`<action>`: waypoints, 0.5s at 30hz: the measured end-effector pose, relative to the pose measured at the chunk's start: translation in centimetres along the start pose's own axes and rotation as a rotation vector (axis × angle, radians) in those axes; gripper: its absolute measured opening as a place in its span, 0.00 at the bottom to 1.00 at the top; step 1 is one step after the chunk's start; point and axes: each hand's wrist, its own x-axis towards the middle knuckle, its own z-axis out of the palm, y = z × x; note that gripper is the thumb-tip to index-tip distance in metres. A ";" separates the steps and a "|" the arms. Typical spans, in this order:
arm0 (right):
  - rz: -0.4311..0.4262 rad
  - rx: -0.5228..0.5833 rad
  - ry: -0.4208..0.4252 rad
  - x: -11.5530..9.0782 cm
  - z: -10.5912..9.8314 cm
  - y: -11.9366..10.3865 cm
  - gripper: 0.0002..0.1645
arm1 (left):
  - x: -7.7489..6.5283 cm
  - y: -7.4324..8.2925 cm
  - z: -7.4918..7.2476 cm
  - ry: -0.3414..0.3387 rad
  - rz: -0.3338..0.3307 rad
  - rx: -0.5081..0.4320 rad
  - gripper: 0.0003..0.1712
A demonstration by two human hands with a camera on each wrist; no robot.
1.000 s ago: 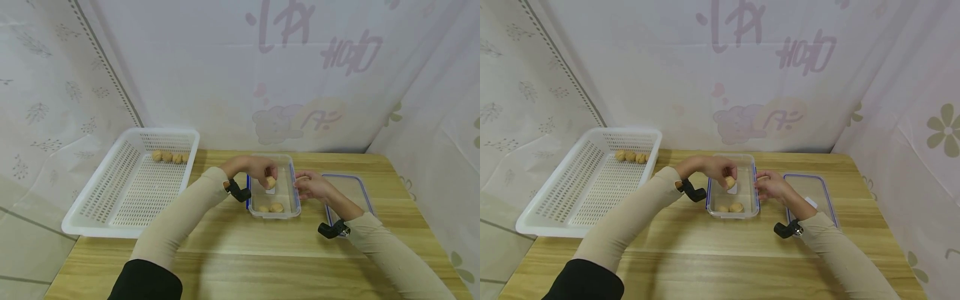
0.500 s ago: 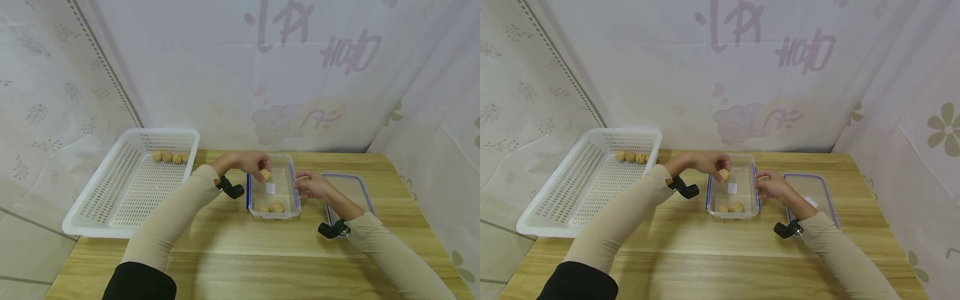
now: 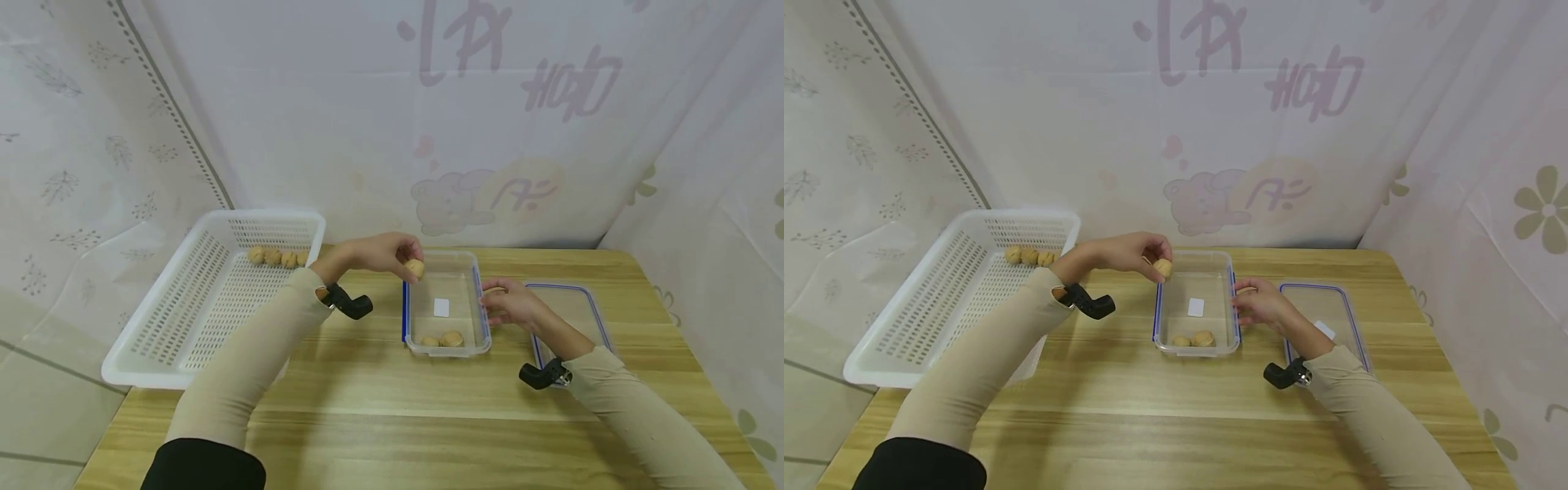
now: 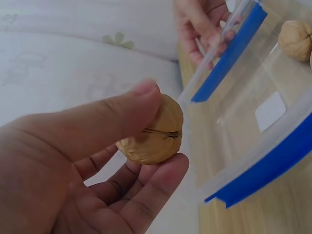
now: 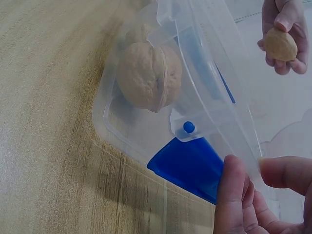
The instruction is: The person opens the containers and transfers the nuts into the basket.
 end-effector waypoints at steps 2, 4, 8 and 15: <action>0.001 -0.004 0.000 0.1 -0.1 0.0 0.29 | -0.5 -0.2 -0.5 0.019 0.005 -0.011 0.18; 0.004 -0.008 0.001 0.1 -0.1 0.0 0.29 | -0.9 -0.3 -1.0 0.033 0.011 -0.016 0.18; 0.012 -0.010 0.007 0.2 -0.1 0.0 0.28 | -1.8 -0.6 -1.9 0.046 0.015 -0.026 0.18; 0.009 -0.002 -0.003 0.2 -0.1 -0.2 0.29 | -3.6 -1.3 -3.1 0.061 -0.007 -0.041 0.18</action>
